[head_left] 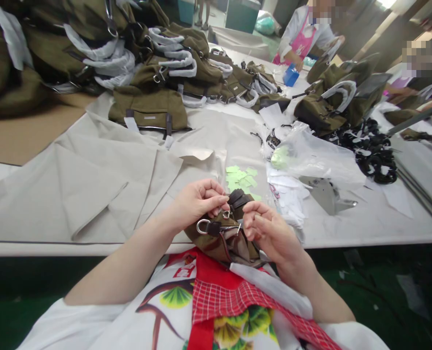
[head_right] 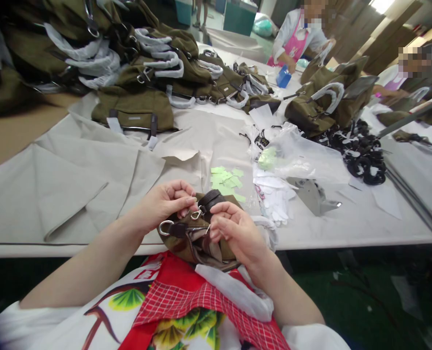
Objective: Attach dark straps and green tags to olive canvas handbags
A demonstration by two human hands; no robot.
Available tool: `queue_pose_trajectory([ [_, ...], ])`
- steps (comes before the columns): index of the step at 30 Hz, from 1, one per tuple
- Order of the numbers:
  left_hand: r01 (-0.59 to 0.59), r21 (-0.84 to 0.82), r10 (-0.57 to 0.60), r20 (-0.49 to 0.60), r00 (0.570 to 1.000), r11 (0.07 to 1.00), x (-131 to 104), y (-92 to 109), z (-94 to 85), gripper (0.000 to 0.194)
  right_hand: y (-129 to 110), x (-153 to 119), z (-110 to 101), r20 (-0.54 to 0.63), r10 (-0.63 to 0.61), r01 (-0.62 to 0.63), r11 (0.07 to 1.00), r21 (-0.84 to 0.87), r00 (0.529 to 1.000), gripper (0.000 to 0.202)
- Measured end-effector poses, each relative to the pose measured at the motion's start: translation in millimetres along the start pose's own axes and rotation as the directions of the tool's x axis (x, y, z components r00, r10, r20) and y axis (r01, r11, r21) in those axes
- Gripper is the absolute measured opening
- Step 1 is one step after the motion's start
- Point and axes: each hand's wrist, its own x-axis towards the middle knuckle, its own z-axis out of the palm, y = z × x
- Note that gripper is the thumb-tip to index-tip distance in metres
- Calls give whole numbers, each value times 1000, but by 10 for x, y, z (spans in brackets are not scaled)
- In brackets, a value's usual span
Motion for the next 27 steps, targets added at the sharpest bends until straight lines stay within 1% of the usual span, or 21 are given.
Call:
queue_pose_trajectory([
  [2, 10, -18, -10, -25, 1000, 1000, 5, -9, -2, 33, -1, -5, -16, 7, -56, 56, 998, -19, 998, 48],
  [3, 5, -17, -6, -24, 1000, 1000, 2, -3, 2, 32, 7, -2, -17, -7, -84, 83, 995, -46, 996, 49],
  [4, -4, -9, 4, -13, 1000, 1000, -2, 9, 8, 31, 21, 4, -14, -32, -108, 105, 991, -80, 994, 47],
  [8, -51, 85, 44, 88, 995, 995, -25, 80, 36, 26, 86, 53, 13, -164, -181, 148, 969, -199, 970, 24],
  [12, -141, 220, 93, 215, 972, 965, -42, 113, 27, 19, 98, 93, 16, -217, -244, 169, 934, -316, 945, 20],
  [15, -198, 291, 103, 312, 945, 936, -54, 108, 12, 15, 78, 105, 16, -188, -308, 202, 878, -433, 933, 18],
  [18, -245, 360, 95, 386, 917, 900, -63, 97, 12, 20, 51, 103, 29, -103, -376, 259, 787, -559, 921, 14],
  [20, -261, 412, 78, 411, 908, 873, -64, 94, 22, 21, 32, 95, 45, -34, -391, 288, 732, -618, 920, 13],
  [22, -261, 437, 65, 415, 908, 861, -59, 89, 35, 20, 14, 82, 66, 31, -380, 305, 688, -658, 924, 11],
  [24, -250, 430, 62, 406, 912, 868, -50, 76, 53, 20, 3, 65, 87, 63, -381, 313, 642, -700, 922, 12],
  [27, -204, 378, 69, 340, 938, 903, -36, 47, 88, 15, 4, 39, 104, 18, -447, 312, 593, -742, 894, 14],
])
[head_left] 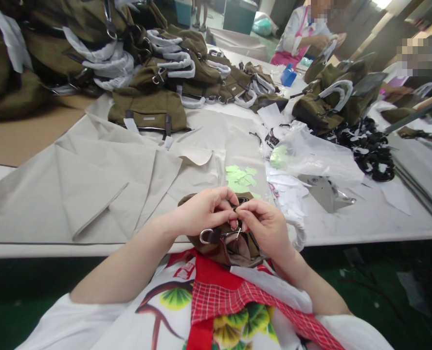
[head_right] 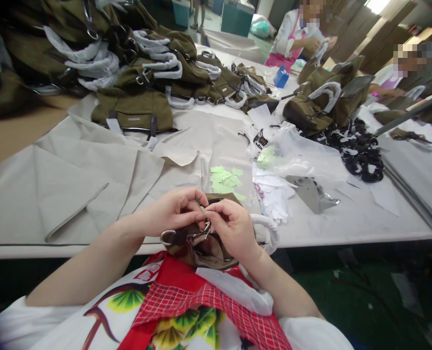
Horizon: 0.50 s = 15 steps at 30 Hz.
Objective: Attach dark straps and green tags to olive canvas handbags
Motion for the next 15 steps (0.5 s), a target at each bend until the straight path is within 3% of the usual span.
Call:
queue_pose_trajectory([
  [3, 19, -29, -22, -91, 996, 999, 3, -1, 41, 16, 11, -24, -9, -69, -11, 12, 1000, 3, 998, 15],
  [7, -30, -44, 22, -157, 987, 999, -37, 26, 78, 19, 33, -41, -46, -25, -46, 47, 998, 48, 999, 11],
  [15, -118, 116, 145, -258, 955, 986, -80, 54, 134, 19, 20, -61, -70, 0, -113, 112, 992, 58, 994, 15],
])
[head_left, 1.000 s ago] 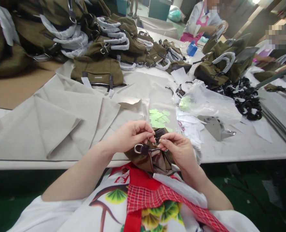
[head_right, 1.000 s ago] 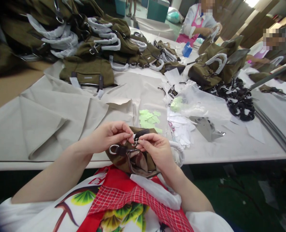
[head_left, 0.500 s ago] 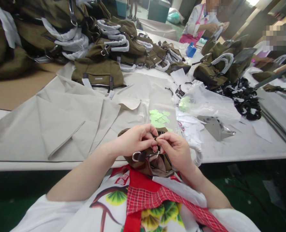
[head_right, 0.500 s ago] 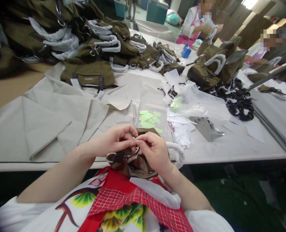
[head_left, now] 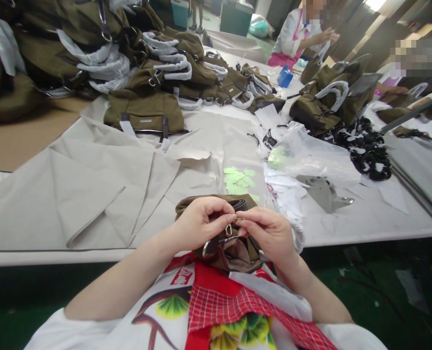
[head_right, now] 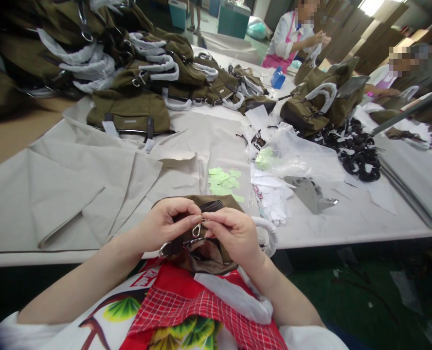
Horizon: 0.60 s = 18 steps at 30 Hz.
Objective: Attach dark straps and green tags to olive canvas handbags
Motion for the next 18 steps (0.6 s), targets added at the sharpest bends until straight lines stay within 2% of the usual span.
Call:
queue_pose_trajectory([
  [6, -6, 4, 6, -41, 999, 1000, -11, -7, 36, 18, 7, -7, 45, -54, -23, 21, 999, -42, 998, 14],
  [11, 3, -12, -4, -54, 999, 1000, -22, -15, 41, 19, 27, -31, 60, -99, -12, 11, 1000, -11, 995, 14],
  [15, -5, -25, 4, -53, 999, 1000, -19, -13, 49, 18, 26, -21, 61, -86, -34, 32, 999, -29, 996, 14],
  [18, 6, -40, -9, -64, 998, 999, -18, -10, 58, 19, 16, -9, 51, -51, -97, 92, 992, -82, 994, 18],
])
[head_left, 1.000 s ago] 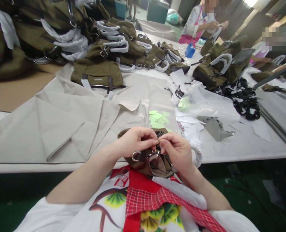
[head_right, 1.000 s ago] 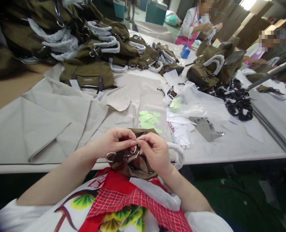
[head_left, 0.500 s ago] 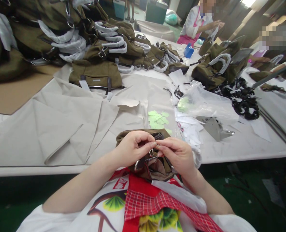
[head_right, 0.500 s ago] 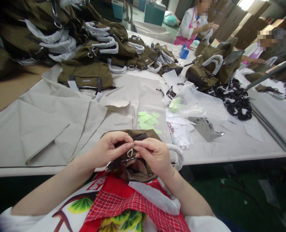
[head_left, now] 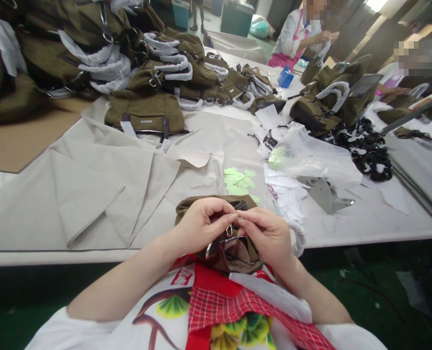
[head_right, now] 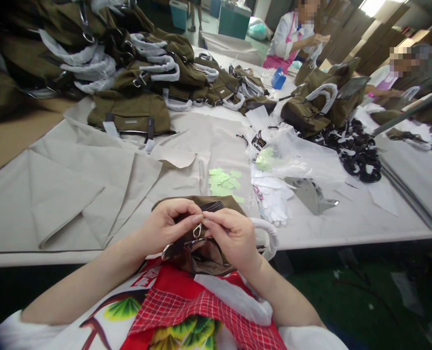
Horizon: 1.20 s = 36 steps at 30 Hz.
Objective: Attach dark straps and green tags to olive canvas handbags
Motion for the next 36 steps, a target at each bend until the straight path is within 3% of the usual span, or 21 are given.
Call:
queue_pose_trajectory([
  [4, 7, -2, -7, -7, 1000, 1000, -5, 0, 6, 20, 4, -11, 0, 20, -27, 27, 999, -40, 999, 21],
  [8, 9, 17, -9, -29, 1000, 1000, -15, -3, 9, 20, 27, -36, 42, -21, 121, -119, 989, 86, 992, 15],
  [12, 18, 27, -17, -49, 999, 999, -20, 5, 19, 20, 47, -33, 71, 47, 284, -285, 908, 308, 958, 17],
  [20, 6, 28, -5, -68, 998, 1000, -17, 16, 24, 20, 70, -28, 82, 83, 334, -339, 858, 387, 939, 16],
  [23, 6, 54, -2, -73, 997, 999, -27, 7, 35, 20, 63, -37, 94, 65, 314, -317, 883, 346, 947, 16],
  [30, 21, 141, -6, -110, 994, 990, -62, 2, 70, 21, 31, -37, 87, -51, 173, -173, 985, 5, 984, 14],
  [33, -8, 146, 24, -109, 994, 989, -64, -12, 68, 21, 43, -24, 112, -41, 245, -237, 962, 138, 969, 13],
  [36, -20, 157, 37, -106, 994, 987, -65, -27, 58, 19, 63, -7, 151, -20, 367, -339, 877, 342, 930, 12],
])
